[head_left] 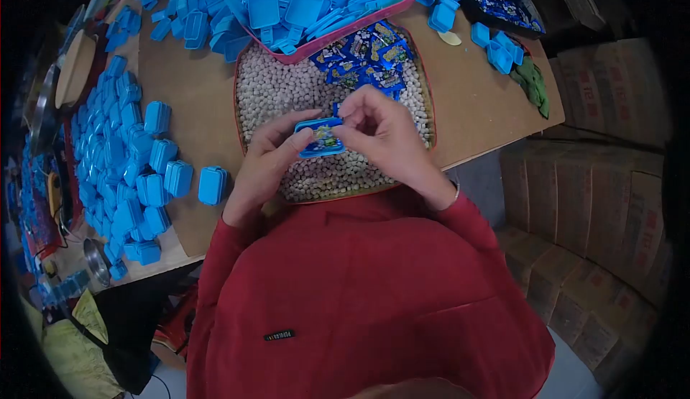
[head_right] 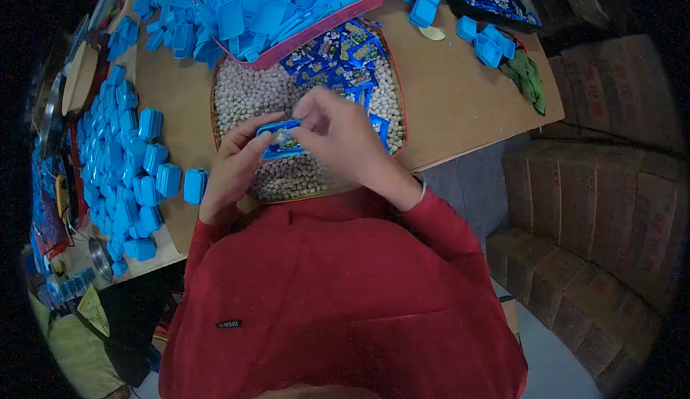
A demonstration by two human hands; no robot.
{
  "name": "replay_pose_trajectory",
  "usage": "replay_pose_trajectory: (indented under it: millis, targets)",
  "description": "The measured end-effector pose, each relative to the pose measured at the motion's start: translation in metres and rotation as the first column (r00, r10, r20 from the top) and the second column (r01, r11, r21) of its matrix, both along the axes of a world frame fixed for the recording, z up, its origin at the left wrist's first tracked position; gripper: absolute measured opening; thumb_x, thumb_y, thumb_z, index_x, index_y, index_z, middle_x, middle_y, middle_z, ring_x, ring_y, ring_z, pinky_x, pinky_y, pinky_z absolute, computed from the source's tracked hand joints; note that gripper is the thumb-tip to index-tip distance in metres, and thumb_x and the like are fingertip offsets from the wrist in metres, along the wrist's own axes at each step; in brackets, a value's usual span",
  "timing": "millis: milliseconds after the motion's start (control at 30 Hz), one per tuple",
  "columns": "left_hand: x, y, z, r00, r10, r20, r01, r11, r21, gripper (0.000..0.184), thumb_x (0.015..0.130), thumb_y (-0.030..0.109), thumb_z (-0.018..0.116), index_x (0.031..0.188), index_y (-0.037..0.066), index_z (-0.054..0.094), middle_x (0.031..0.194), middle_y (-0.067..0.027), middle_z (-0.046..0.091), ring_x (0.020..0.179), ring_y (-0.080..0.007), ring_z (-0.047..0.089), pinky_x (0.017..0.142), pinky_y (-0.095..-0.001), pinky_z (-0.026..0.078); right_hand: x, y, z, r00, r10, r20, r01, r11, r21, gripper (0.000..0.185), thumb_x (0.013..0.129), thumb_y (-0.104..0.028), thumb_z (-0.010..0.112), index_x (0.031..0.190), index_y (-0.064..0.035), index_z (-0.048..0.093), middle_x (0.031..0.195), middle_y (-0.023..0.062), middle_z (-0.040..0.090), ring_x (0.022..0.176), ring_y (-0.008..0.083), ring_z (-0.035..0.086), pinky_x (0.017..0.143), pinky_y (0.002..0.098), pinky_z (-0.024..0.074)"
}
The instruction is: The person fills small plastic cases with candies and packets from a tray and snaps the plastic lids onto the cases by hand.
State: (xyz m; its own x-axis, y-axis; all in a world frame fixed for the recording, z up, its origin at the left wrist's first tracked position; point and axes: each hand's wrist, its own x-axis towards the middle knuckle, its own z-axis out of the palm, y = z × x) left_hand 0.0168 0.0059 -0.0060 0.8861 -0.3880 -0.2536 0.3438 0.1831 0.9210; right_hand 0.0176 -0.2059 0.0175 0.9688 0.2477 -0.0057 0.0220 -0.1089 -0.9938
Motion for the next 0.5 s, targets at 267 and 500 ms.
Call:
replay_pose_trajectory:
  millis: [267,500]
  targets:
    - [0.000,-0.001,0.014,0.983,0.084,-0.165,-0.112,0.979,-0.172,0.032,0.094,0.018,0.061,0.121,0.001,0.060,0.115,-0.0079,0.064,0.103,-0.0121,0.061,0.084,-0.0290,0.054,0.016,-0.029,-0.012,0.898,0.196,0.394,0.159,0.691,-0.705,0.021,0.082,-0.009,0.069,0.100,-0.0008,0.061,0.090,0.0129,0.054,0.077,0.0296,0.062,0.065,0.0394,0.0495]
    - [-0.003,-0.003,0.004,0.986,0.150,0.069,-0.156,0.984,0.087,0.028,0.083,0.004,0.070,0.109,0.002,0.062,0.105,-0.0053,0.065,0.091,-0.0119,0.063,0.077,-0.0266,0.054,0.019,-0.027,-0.011,0.895,0.156,0.418,0.168,0.750,-0.640,0.014,0.081,-0.007,0.066,0.090,-0.0014,0.058,0.088,0.0152,0.057,0.078,0.0374,0.060,0.067,0.0438,0.0489]
